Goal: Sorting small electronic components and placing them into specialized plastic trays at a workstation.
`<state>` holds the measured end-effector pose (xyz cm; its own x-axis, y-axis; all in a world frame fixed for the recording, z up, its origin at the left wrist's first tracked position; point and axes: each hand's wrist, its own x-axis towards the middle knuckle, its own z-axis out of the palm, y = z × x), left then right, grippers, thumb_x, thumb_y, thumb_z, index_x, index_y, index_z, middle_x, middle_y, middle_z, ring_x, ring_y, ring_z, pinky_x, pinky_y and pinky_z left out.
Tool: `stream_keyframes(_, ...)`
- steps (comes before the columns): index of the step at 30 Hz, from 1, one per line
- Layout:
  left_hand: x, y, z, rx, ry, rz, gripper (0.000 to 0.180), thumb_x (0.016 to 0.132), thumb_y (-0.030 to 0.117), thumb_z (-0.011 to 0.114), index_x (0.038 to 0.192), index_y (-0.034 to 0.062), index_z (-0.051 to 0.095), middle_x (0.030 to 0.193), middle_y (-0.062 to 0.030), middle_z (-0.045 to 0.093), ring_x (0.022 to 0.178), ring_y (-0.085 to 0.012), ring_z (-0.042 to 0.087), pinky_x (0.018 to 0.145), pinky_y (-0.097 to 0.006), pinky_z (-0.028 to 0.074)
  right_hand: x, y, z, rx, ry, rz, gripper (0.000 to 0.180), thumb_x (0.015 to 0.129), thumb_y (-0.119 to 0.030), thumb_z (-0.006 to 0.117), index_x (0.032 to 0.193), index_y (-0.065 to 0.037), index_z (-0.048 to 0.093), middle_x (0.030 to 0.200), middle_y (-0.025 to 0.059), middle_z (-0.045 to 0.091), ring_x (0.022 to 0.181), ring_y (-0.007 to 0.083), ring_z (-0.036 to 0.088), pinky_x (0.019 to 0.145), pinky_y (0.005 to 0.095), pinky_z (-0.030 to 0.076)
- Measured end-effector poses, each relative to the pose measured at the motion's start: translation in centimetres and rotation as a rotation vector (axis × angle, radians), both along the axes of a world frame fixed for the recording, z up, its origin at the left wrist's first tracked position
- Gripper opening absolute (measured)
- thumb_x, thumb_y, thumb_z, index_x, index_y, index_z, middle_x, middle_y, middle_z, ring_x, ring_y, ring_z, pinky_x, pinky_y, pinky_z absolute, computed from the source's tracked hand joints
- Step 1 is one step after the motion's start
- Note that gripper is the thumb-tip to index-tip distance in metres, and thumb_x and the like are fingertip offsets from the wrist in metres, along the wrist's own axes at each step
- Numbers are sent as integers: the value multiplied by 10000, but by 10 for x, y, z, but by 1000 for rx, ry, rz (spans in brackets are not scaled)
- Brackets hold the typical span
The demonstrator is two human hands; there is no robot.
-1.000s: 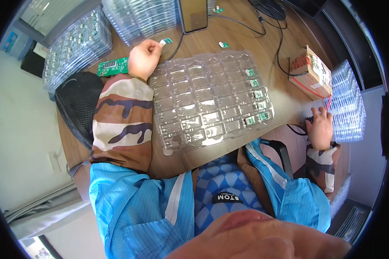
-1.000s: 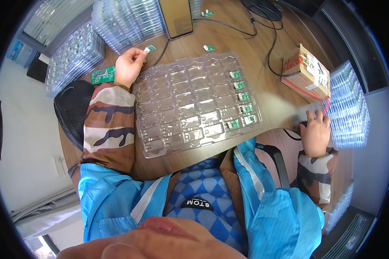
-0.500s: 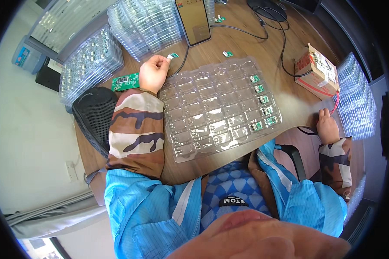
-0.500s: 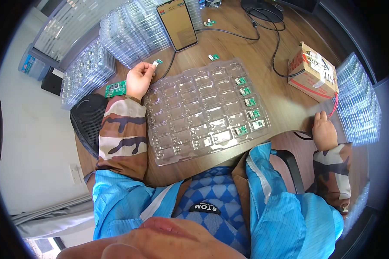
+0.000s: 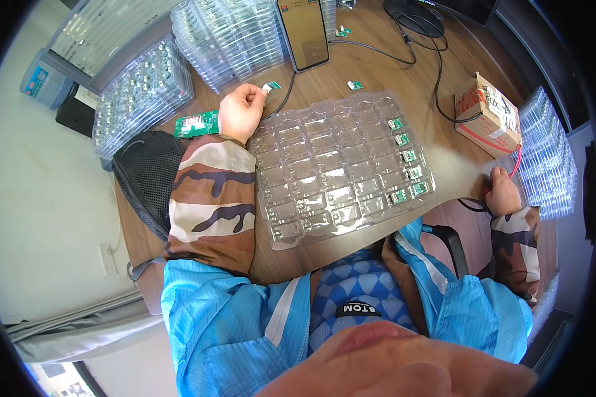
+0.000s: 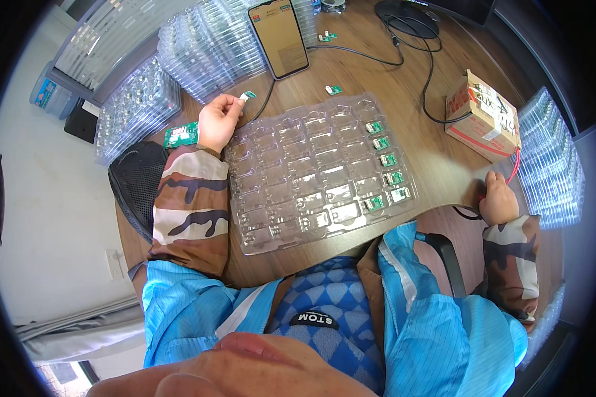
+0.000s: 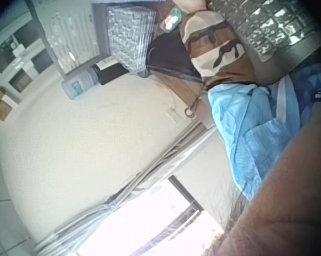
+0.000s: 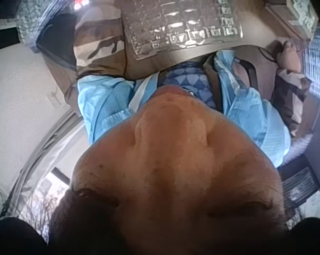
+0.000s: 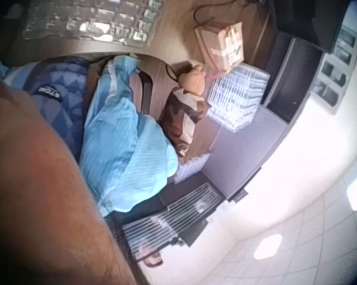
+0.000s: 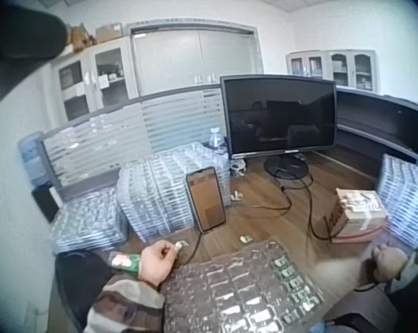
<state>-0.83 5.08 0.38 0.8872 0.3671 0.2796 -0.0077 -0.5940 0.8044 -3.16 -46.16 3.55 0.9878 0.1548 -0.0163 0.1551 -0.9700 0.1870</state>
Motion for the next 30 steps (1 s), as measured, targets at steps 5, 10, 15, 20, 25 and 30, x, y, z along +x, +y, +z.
stream_keyframes(5, 2, 0, -3, -1, -29, 5, 157, 745, 205, 625, 772, 50, 635, 610, -55, 607, 518, -124, 543, 512, -263, 428, 0, 1, 1, -7, 8, -14, 264, 626, 52, 499, 878, 0, 442, 897, 206, 516, 774, 392, 561, 656, 448, 461)
stream_keyframes(10, 2, -1, -1, 19, -22, 10, 163, 746, 213, 624, 776, 53, 636, 615, -57, 610, 522, -134, 552, 516, -267, 432, 2, -2, -3, -65, 3, -48, 252, 642, 49, 489, 880, -18, 436, 886, 188, 514, 755, 390, 559, 644, 453, 455)
stream_keyframes(15, 1, -1, -2, 28, -21, 7, 162, 746, 213, 626, 778, 55, 637, 618, -58, 610, 524, -134, 552, 518, -269, 432, -5, -4, 1, 31, -31, 34, 224, 664, 47, 456, 871, -30, 422, 872, 174, 489, 766, 386, 538, 663, 462, 427)
stream_keyframes(20, 2, -1, -1, 39, -23, 9, 159, 744, 208, 628, 778, 53, 636, 612, -54, 607, 515, -129, 542, 511, -266, 427, -2, -10, -1, 94, 27, 25, 206, 681, 44, 435, 870, -37, 421, 884, 170, 480, 804, 381, 522, 697, 462, 411)
stream_keyframes(25, 1, -2, -1, 51, -46, 11, 160, 743, 210, 628, 774, 53, 635, 603, -54, 603, 508, -130, 539, 504, -267, 424, -3, -3, 4, 57, 48, -2, 219, 679, 20, 450, 886, -46, 425, 900, 164, 480, 811, 378, 529, 708, 448, 421)
stream_keyframes(30, 0, -3, 0, 61, -47, 19, 165, 743, 221, 626, 774, 60, 637, 606, -62, 605, 511, -147, 550, 506, -272, 428, -3, -2, 7, 25, 87, -8, 250, 660, -16, 492, 897, -48, 421, 927, 167, 472, 816, 375, 534, 713, 439, 431)
